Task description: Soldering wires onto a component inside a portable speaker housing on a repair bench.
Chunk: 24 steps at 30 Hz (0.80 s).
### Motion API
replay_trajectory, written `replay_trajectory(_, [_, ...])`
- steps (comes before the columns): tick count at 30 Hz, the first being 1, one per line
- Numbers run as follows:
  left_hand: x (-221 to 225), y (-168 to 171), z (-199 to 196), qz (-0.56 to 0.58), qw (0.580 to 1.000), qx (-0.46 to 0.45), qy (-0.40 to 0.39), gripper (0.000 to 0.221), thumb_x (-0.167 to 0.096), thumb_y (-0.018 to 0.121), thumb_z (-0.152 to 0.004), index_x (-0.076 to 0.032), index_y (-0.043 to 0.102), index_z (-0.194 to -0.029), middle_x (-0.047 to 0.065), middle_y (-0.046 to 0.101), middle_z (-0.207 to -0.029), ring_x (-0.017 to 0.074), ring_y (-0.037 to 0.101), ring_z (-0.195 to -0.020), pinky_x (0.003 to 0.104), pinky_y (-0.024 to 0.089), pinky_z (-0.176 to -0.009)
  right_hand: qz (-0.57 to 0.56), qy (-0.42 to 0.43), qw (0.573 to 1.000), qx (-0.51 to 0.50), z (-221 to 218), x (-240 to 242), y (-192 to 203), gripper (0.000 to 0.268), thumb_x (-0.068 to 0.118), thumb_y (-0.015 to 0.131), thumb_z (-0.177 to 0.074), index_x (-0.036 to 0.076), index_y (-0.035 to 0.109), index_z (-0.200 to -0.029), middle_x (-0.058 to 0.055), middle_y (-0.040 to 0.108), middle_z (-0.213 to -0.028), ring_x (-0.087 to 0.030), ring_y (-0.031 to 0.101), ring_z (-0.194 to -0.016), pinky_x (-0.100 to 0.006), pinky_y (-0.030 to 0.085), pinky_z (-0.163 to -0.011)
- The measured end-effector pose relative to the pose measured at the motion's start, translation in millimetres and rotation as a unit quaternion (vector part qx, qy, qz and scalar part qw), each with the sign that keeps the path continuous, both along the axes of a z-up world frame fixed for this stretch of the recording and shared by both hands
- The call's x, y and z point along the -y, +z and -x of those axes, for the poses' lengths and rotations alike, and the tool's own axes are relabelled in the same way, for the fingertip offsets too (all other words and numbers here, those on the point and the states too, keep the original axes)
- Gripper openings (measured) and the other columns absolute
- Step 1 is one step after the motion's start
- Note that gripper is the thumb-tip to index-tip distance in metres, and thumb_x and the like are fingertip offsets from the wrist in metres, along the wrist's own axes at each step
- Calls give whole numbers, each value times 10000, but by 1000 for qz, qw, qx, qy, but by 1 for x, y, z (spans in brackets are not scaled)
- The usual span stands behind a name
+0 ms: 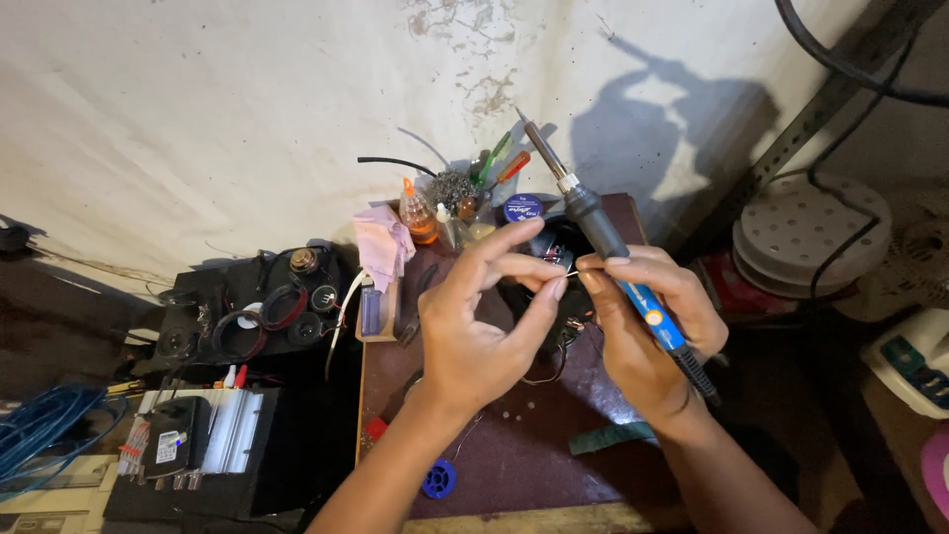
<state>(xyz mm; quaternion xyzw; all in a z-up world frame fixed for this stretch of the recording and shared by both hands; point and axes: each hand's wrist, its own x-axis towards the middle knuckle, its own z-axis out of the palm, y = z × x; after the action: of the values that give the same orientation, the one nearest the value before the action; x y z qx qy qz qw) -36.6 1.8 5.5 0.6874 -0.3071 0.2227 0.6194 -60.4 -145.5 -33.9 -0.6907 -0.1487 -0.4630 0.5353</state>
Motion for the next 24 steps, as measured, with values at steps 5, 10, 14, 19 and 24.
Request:
replay_trajectory(5, [-3, 6, -10, -9, 1000, -20, 18, 368, -33, 739, -918, -16, 616, -1265, 60, 788, -956, 113, 738, -844, 253, 610, -901, -15, -24, 999, -22, -1, 3, 6, 179, -71, 676, -998, 23, 576, -1112, -233, 714, -1067, -210, 660, -791, -261, 551, -723])
replay_trajectory(10, [-15, 23, -33, -112, 991, -62, 39, 339, -83, 730, -904, -109, 658, -1234, -37, 799, -925, 52, 736, -876, 234, 586, -908, -35, -37, 998, -24, 6, 27, 4, 179, -110, 573, -1040, -64, 489, -1191, -343, 685, -1032, -249, 631, -610, -321, 557, -630])
replay_trajectory(14, [-12, 26, -60, -242, 970, -1, 6, 404, -50, 691, -851, -116, 654, -1247, -13, 800, -888, 133, 766, -789, 292, 593, -812, -98, -107, 989, -41, 16, 43, -9, 235, 15, 604, -1049, -41, 576, -1275, -284, 665, -885, -281, 682, -702, -329, 552, -660])
replay_trajectory(19, [1, 34, -76, -357, 934, -24, 1, 431, -28, 633, -786, -90, 686, -1209, -36, 792, -735, 240, 758, -724, 377, 547, -697, -132, -132, 983, 5, 24, 60, -20, 298, 139, 604, -1055, -47, 542, -1279, -241, 609, -832, -259, 554, -567, -332, 490, -630])
replay_trajectory(24, [2, 34, -74, -367, 929, -18, 50, 381, -31, 685, -761, -191, 748, -1102, -84, 794, -752, 233, 760, -760, 406, 535, -691, -129, -135, 981, 45, 29, 73, -31, 391, 243, 587, -1109, -64, 469, -1321, -291, 546, -849, -292, 508, -573, -394, 467, -604])
